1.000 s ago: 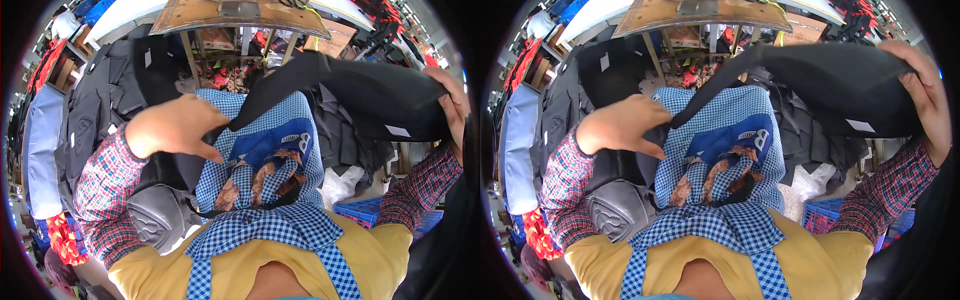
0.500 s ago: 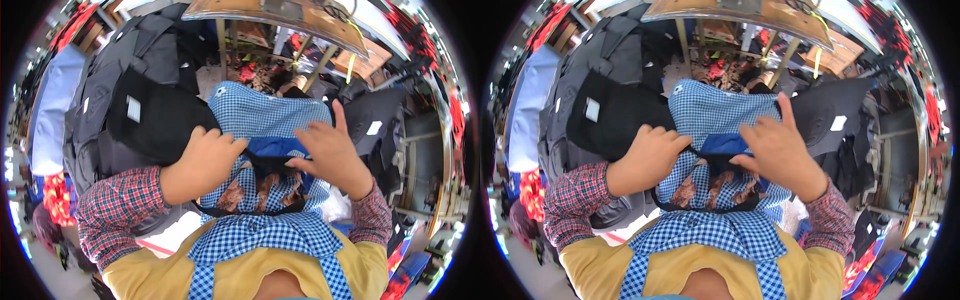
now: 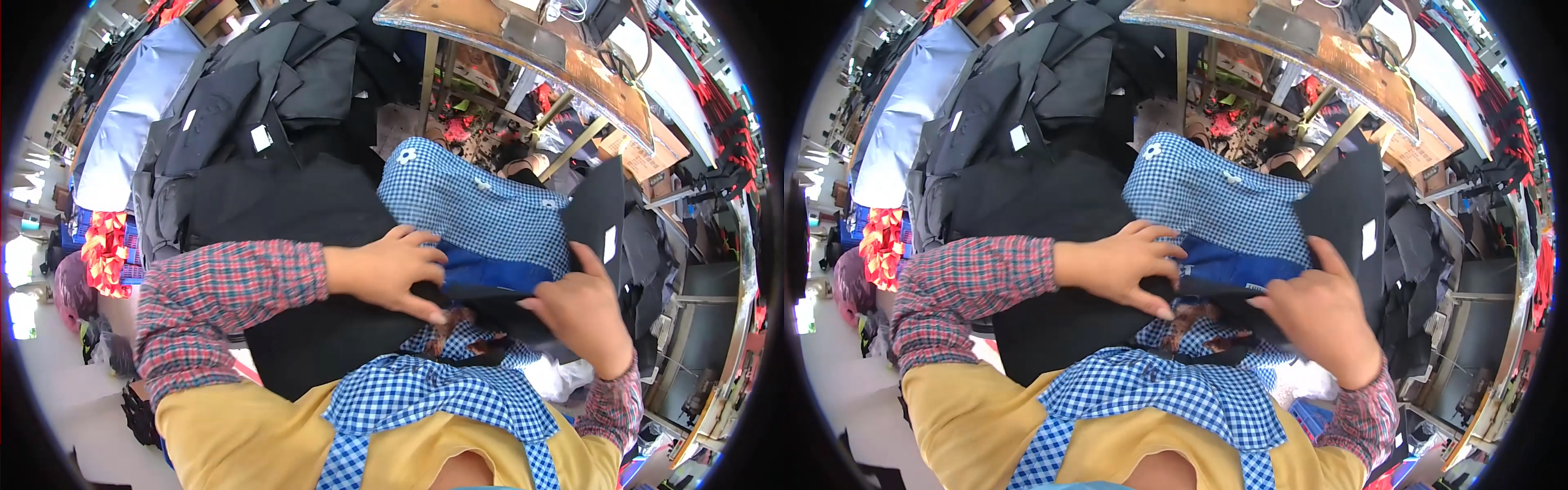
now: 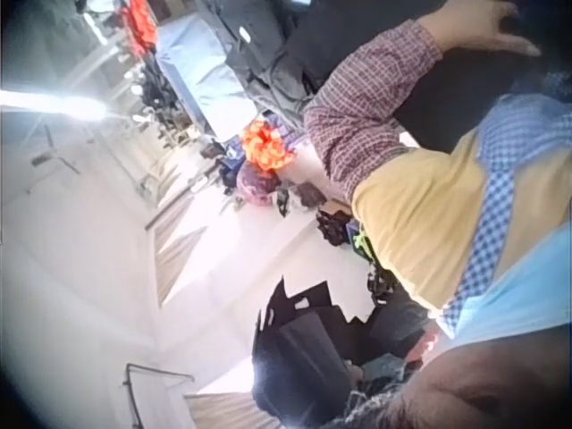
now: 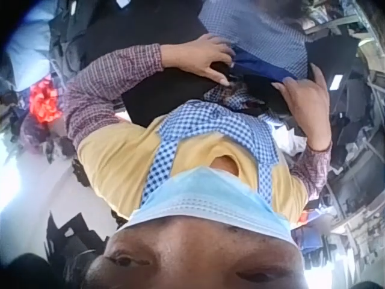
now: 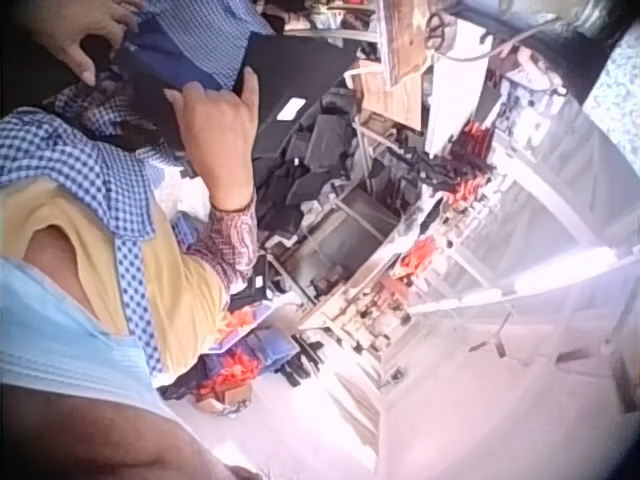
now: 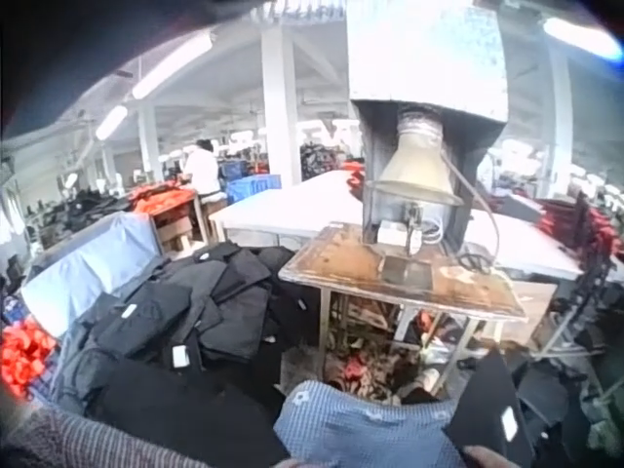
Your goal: Feeding fabric pieces into a machine for assembly in a factory setting.
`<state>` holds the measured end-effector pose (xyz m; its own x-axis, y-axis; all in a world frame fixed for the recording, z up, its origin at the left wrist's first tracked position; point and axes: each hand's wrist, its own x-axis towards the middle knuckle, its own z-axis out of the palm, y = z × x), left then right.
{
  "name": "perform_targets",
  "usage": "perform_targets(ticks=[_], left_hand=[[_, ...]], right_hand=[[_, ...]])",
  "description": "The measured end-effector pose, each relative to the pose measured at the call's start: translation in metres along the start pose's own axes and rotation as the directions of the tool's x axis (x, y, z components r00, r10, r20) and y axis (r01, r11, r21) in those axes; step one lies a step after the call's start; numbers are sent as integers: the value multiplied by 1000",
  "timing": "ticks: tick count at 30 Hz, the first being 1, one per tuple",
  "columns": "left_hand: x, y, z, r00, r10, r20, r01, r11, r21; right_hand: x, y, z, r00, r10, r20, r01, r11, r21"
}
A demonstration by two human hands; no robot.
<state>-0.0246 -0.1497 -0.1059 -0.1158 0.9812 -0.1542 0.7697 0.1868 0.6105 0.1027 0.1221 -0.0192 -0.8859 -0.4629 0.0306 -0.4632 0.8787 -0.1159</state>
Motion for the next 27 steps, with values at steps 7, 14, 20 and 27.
perform_targets(ticks=[7, 14, 20, 27], left_hand=[[54, 6, -110, 987, -69, -142, 73, 997, 19], [84, 0, -199, 902, 16, -432, 67, 982, 176], [130, -35, -244, 913, 109, -392, -13, 970, 241], [182, -87, -266, 829, 136, -542, 200, 834, 515]], right_hand=[[-17, 46, -22, 914, 208, -348, -229, 973, -19], [17, 117, -38, 871, 185, -454, -299, 935, -192], [43, 178, -53, 872, 190, -451, -258, 962, -94], [85, 225, -73, 922, 348, -170, -350, 936, 17]])
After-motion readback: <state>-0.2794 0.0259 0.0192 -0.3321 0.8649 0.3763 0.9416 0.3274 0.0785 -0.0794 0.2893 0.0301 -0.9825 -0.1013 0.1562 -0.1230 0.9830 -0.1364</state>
